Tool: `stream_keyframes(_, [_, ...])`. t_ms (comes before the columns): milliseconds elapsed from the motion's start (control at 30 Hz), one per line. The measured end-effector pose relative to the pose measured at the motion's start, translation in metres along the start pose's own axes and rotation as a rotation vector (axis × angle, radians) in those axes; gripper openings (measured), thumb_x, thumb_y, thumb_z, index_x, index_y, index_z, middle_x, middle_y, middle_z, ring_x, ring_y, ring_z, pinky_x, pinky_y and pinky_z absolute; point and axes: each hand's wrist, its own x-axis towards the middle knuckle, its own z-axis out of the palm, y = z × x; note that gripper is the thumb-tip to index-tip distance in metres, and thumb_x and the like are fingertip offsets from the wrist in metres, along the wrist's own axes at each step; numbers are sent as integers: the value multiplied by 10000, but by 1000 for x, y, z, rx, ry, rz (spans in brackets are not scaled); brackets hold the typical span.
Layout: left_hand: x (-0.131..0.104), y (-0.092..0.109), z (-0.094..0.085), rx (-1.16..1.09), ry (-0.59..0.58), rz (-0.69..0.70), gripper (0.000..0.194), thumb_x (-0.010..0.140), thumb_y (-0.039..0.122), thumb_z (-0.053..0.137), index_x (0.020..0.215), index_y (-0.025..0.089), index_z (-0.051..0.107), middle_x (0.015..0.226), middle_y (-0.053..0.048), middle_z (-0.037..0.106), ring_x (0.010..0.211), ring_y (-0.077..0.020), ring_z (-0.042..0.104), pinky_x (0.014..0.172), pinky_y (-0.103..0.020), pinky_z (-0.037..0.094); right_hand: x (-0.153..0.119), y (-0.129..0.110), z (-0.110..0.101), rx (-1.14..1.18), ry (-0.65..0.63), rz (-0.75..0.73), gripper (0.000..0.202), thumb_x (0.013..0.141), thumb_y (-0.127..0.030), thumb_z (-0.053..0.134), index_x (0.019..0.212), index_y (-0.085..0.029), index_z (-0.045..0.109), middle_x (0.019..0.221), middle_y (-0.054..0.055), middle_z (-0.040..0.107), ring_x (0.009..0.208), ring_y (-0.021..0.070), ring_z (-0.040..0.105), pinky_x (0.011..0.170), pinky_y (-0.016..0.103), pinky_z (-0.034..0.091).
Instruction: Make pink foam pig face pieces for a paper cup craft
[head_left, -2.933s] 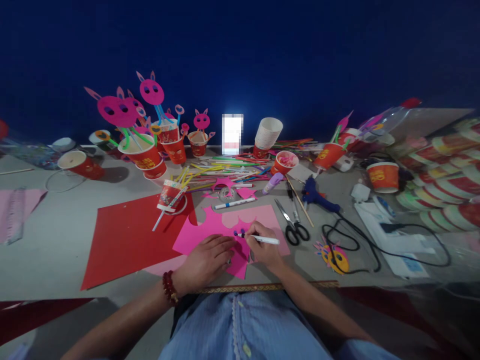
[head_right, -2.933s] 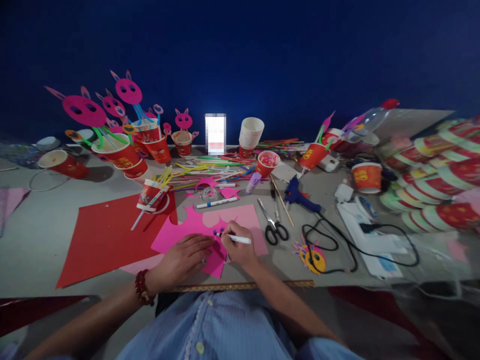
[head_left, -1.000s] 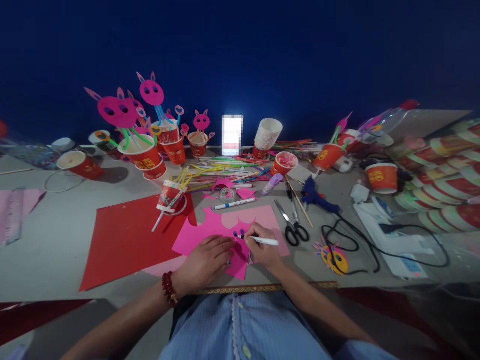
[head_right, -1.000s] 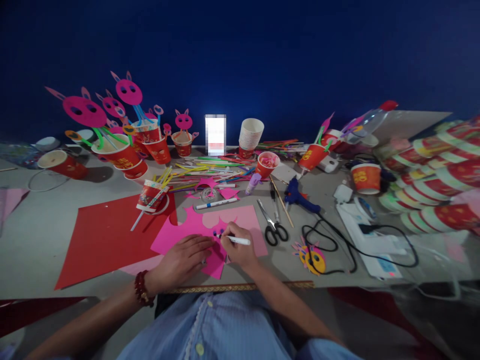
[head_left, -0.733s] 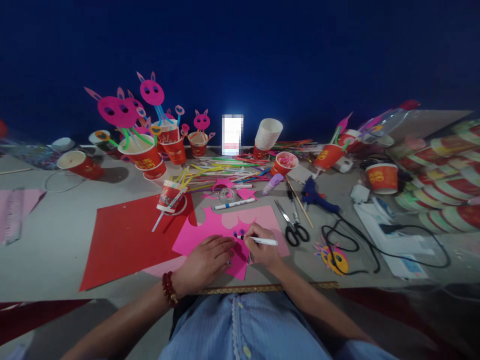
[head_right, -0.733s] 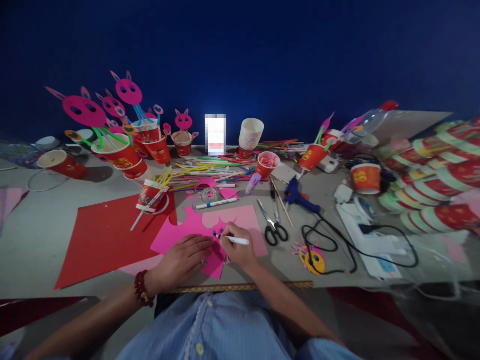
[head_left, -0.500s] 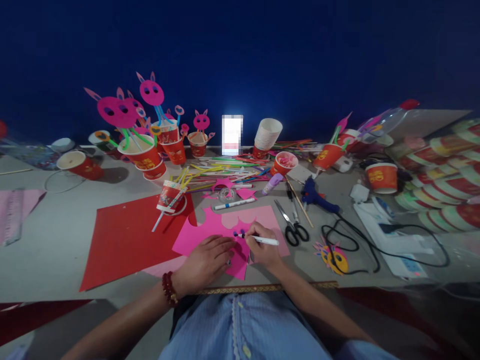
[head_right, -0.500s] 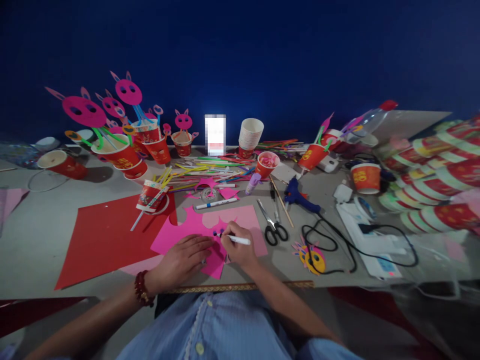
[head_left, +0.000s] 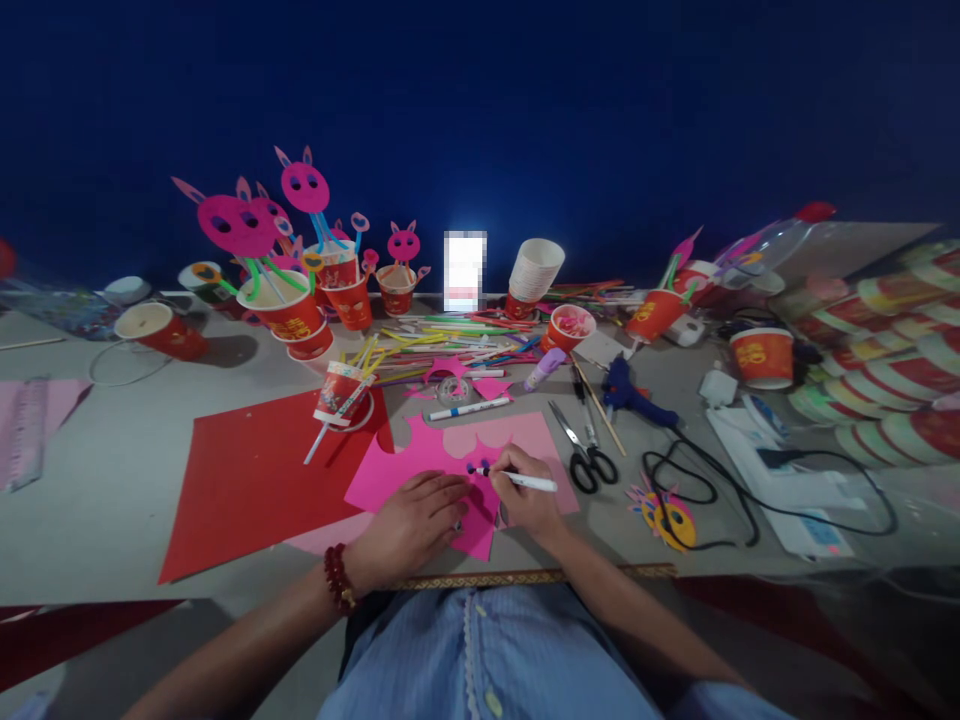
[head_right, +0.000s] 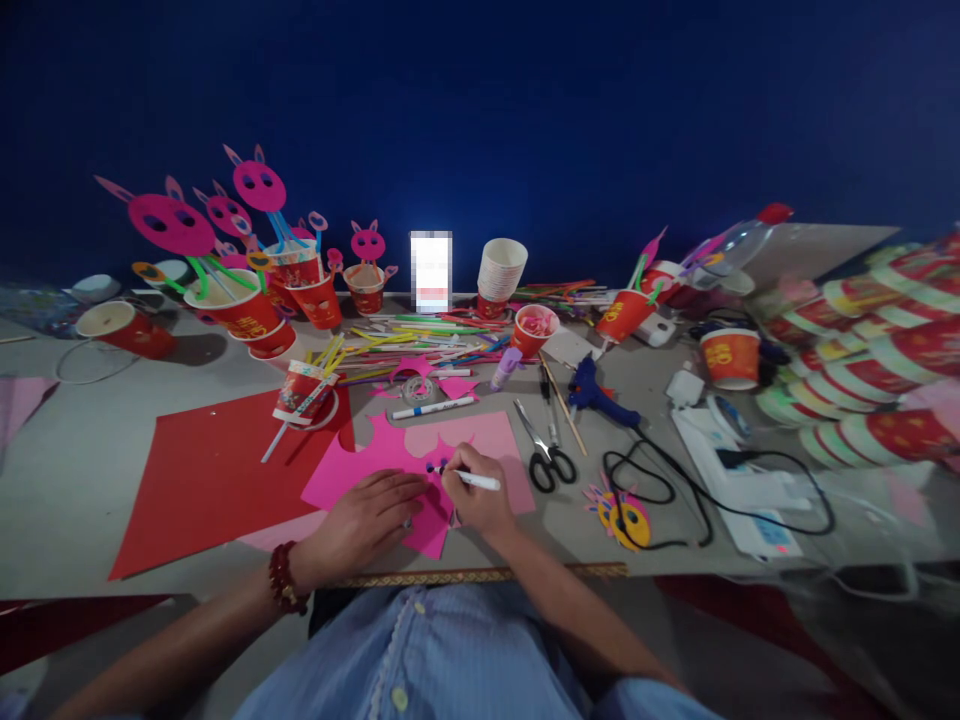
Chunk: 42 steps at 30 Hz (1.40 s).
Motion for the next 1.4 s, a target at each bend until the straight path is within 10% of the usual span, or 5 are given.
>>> stream_keyframes(1400, [0,1,0,-13,7,-4,229,993,247,493,1170,193,628,1411,-66,603,1292,-218,548,1115,-424,423,-5,5,2,97,69,60,158,823,-208,519,668,-234,510,569,-34,526,522,137,484,504,241,390])
